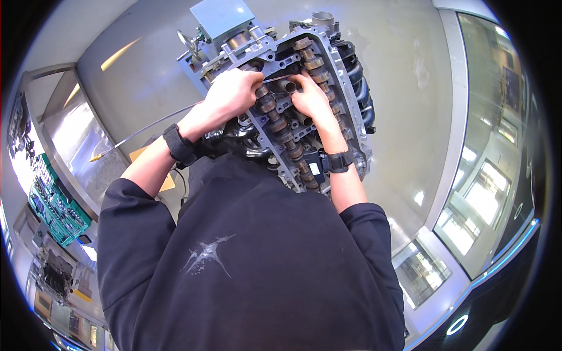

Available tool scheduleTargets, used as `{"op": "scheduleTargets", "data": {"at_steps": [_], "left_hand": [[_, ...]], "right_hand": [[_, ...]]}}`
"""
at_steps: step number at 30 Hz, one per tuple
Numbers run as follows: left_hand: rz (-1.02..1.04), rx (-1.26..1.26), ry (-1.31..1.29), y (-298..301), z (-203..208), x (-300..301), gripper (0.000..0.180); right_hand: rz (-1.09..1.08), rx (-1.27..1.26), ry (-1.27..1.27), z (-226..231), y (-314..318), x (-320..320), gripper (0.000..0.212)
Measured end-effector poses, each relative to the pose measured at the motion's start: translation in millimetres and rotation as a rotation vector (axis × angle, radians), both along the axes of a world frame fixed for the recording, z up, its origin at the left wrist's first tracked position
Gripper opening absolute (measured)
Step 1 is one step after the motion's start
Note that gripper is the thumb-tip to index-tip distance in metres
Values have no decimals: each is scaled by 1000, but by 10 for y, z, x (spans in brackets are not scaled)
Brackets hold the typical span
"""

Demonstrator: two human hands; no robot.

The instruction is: The person assembles an engine block by hand, inserting and adjusting internal components such as camshafts and bearings. The person uses a thin metal tool to manipulate parts inside the engine and continues to align and fit components throughout the clip.

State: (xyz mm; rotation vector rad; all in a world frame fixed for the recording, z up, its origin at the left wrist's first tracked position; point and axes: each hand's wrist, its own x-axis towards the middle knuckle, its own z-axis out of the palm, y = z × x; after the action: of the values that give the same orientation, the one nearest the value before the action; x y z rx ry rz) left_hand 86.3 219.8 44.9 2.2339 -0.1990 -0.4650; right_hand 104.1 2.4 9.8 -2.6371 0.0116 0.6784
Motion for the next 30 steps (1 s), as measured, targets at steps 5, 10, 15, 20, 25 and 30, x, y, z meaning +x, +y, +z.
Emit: {"op": "scheduleTargets", "data": {"at_steps": [5,10,15,20,25,30], "left_hand": [[32,-16,-16,33,-13,-39,15],[36,-63,-39,42,-30,-48,16],[41,-65,-50,56,-53,-55,16],[29,-58,-35,59,-47,-41,16],[28,-68,-30,73,-38,-31,16],[13,-70,4,81,-27,-14,17]], "right_hand": [[-42,193,2,-15,2,28,34],[-138,328,-14,-196,-64,-13,25],[-261,405,39,-135,-7,-27,22],[-255,441,29,-143,-16,-26,20],[-198,496,-53,-52,11,-66,23],[-162,535,27,-24,-50,-25,25]]}}
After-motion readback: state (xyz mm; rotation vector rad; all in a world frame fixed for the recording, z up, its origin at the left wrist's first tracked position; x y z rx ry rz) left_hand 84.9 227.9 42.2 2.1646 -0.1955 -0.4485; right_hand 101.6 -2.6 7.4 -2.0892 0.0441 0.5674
